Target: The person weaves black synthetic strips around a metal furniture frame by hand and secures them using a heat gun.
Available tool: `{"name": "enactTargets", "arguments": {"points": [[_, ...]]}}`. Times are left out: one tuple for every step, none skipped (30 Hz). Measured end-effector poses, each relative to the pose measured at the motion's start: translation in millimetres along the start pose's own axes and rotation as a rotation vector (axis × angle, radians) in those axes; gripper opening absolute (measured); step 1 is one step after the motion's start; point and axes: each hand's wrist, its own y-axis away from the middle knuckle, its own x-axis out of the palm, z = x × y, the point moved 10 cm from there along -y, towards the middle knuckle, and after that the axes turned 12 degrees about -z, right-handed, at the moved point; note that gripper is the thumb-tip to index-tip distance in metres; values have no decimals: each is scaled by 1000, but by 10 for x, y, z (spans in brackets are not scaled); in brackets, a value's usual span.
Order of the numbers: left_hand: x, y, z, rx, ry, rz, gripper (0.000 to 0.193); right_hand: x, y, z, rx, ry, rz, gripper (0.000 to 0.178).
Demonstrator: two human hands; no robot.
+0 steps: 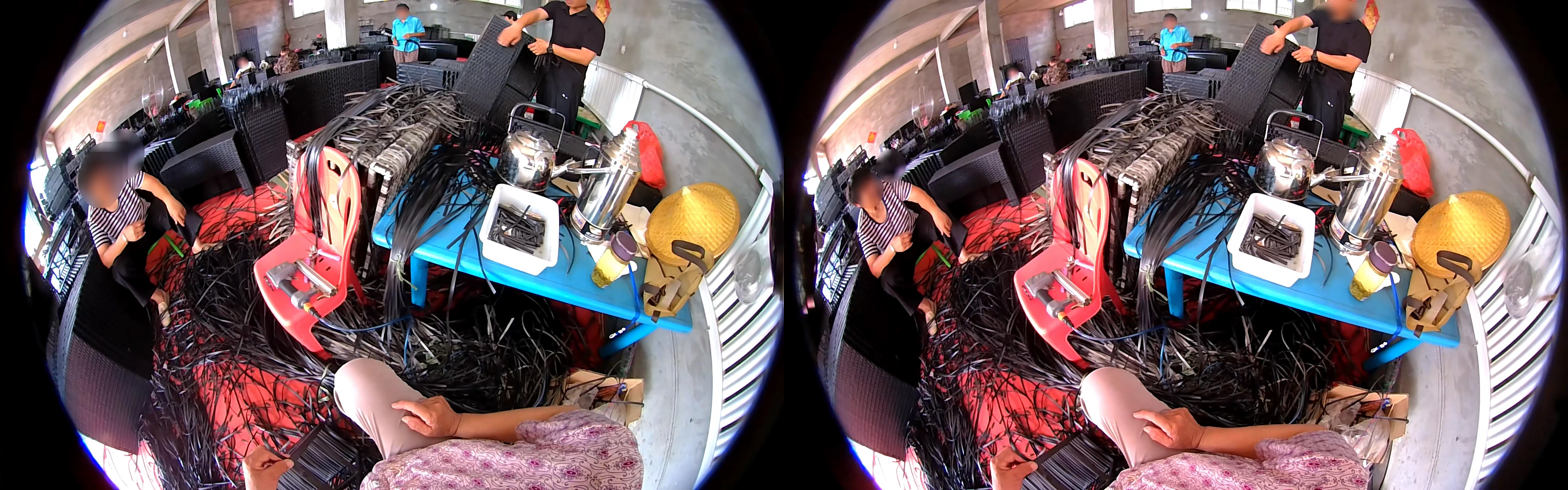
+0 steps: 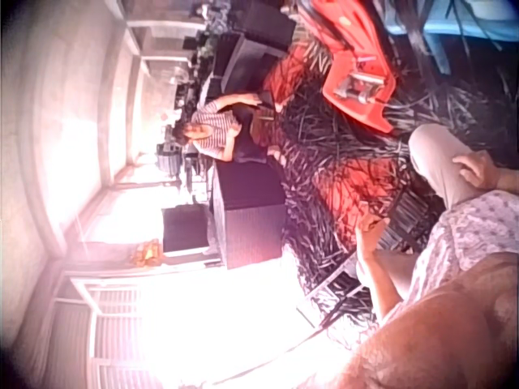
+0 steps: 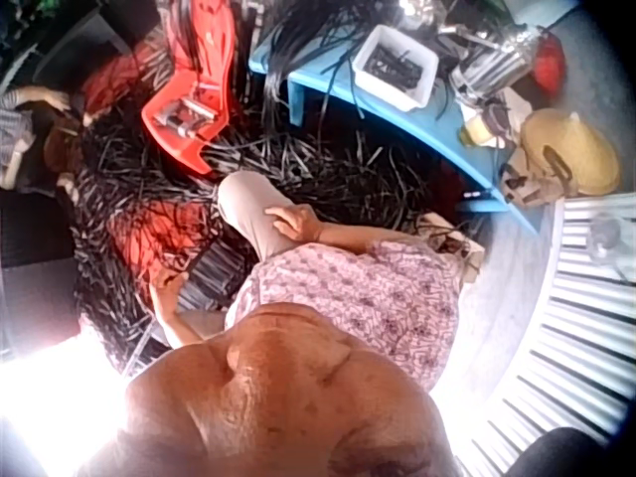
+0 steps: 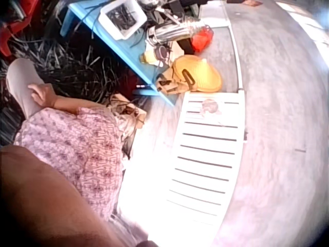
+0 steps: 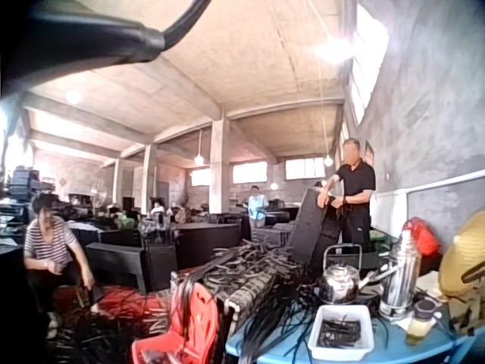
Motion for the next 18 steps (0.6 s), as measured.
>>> {"name": "enactTargets", "arguments": {"points": [[3, 1, 8, -8, 5, 2, 14, -4, -3, 5, 1, -3, -2, 39], [0, 1, 16, -16, 8, 3, 14, -4, -8, 7, 1, -9, -4, 39], [-4, -1, 17, -11, 1, 1, 14, 0, -10, 5, 1, -1, 3, 39], [-7, -4, 19, -7, -5, -2, 14, 3, -12, 2, 0, 6, 9, 39], [-9, -6, 23, -3, -12, -3, 14, 5, -8, 0, 1, 14, 15, 39], [-9, -8, 46, -11, -16, 1, 14, 6, -5, 0, -1, 13, 14, 39], [-11, -10, 73, -18, -21, 5, 14, 11, 0, -2, -4, 13, 13, 39], [-3, -13, 65, -26, -26, 9, 14, 12, 2, -4, -6, 12, 12, 39], [0, -9, 25, -14, -27, 7, 14, 11, 2, -5, -5, 10, 12, 39], [0, 3, -31, -3, -28, 5, 14, 9, 3, -6, -4, 7, 12, 39], [3, 15, -91, 8, -29, 3, 14, 6, 3, -7, -4, 4, 13, 39], [8, 23, -114, 6, -23, 4, 14, 4, 3, -9, -1, 7, 16, 39], [13, 28, -133, 5, -17, 5, 14, 2, 3, -7, 2, 9, 18, 39], [11, 33, -141, 3, -12, 5, 14, 6, 2, -3, 4, 10, 21, 39], [5, 31, -139, 6, -22, 3, 14, -8, -8, 16, -6, 2, 3, 38], [-2, 27, -130, 10, -32, 1, 14, -21, -20, 35, -15, -7, -14, 38], [-6, 27, -125, 14, -42, -1, 14, -37, -31, 49, -25, -15, -32, 37], [-11, 29, -140, 31, -38, -9, 14, -28, -29, 40, -23, -7, -26, 37]]}}
